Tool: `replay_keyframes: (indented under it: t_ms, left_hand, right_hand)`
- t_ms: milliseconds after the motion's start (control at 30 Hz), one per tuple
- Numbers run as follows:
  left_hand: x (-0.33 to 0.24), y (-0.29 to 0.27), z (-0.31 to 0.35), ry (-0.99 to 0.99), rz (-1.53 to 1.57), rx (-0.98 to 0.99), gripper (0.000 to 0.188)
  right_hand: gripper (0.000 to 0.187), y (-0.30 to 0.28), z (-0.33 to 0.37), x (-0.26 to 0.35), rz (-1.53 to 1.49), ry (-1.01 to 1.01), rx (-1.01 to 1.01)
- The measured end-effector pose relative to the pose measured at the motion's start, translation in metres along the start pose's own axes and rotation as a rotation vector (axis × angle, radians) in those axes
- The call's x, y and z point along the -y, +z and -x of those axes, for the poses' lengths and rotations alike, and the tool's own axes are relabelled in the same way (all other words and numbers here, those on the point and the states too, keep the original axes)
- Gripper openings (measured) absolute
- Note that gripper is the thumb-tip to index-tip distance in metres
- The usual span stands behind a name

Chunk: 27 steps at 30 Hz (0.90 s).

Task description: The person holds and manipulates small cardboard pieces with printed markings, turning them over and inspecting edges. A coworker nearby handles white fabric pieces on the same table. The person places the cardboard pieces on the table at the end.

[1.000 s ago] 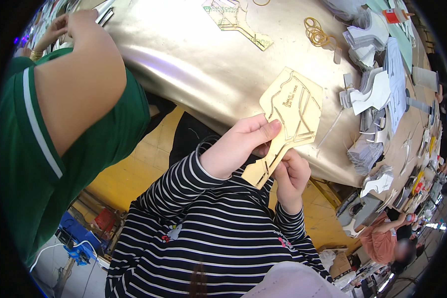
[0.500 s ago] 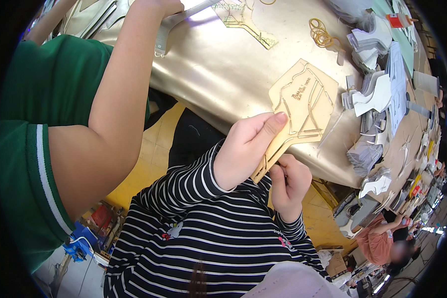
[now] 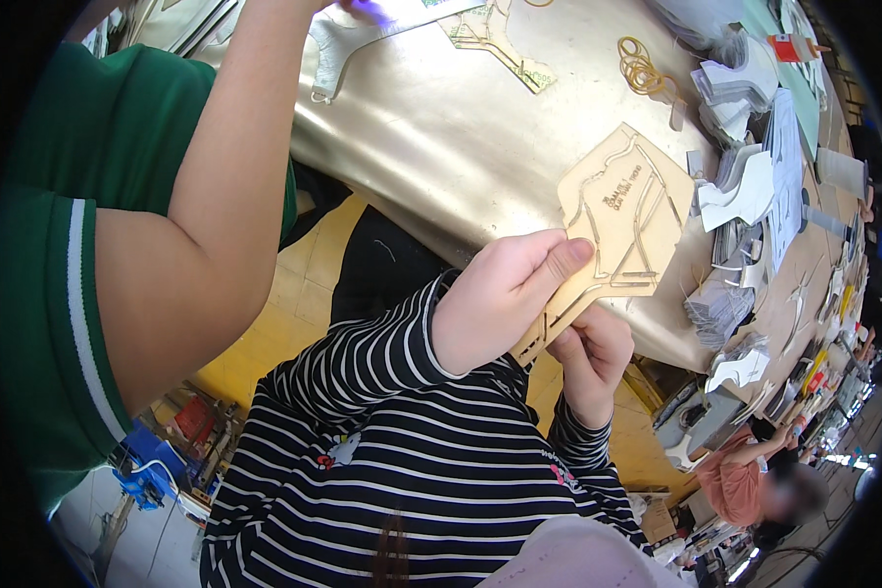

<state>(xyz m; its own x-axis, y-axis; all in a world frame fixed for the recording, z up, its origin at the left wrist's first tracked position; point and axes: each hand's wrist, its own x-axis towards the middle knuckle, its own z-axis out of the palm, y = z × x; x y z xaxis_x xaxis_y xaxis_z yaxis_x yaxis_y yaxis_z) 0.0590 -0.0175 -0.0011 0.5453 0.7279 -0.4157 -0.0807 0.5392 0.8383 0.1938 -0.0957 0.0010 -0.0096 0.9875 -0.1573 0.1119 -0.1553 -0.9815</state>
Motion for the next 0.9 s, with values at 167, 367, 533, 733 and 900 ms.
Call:
replay_keyframes:
  t_ms: [167, 367, 533, 733, 900]
  left_hand:
    - [0.003, -0.001, -0.001, 0.033, -0.134, 0.054, 0.04]
    - [0.002, 0.0, 0.0, 0.057, -0.076, 0.04, 0.04]
    - [-0.002, 0.003, 0.002, 0.103, -0.067, -0.068, 0.04]
    - [-0.001, 0.002, 0.004, 0.041, -0.007, -0.07, 0.042]
    - [0.0, 0.001, 0.005, 0.043, -0.022, -0.092, 0.043]
  right_hand:
    - [0.006, -0.009, -0.009, 0.004, 0.068, -0.088, 0.109]
    - [0.01, -0.009, -0.015, 0.015, 0.4, -0.225, 0.101]
    - [0.013, 0.003, -0.009, 0.015, 0.493, -0.289, -0.034]
    - [0.013, 0.005, -0.008, 0.008, 0.52, -0.301, -0.014]
    - [0.016, 0.006, -0.008, 0.008, 0.529, -0.326, -0.009]
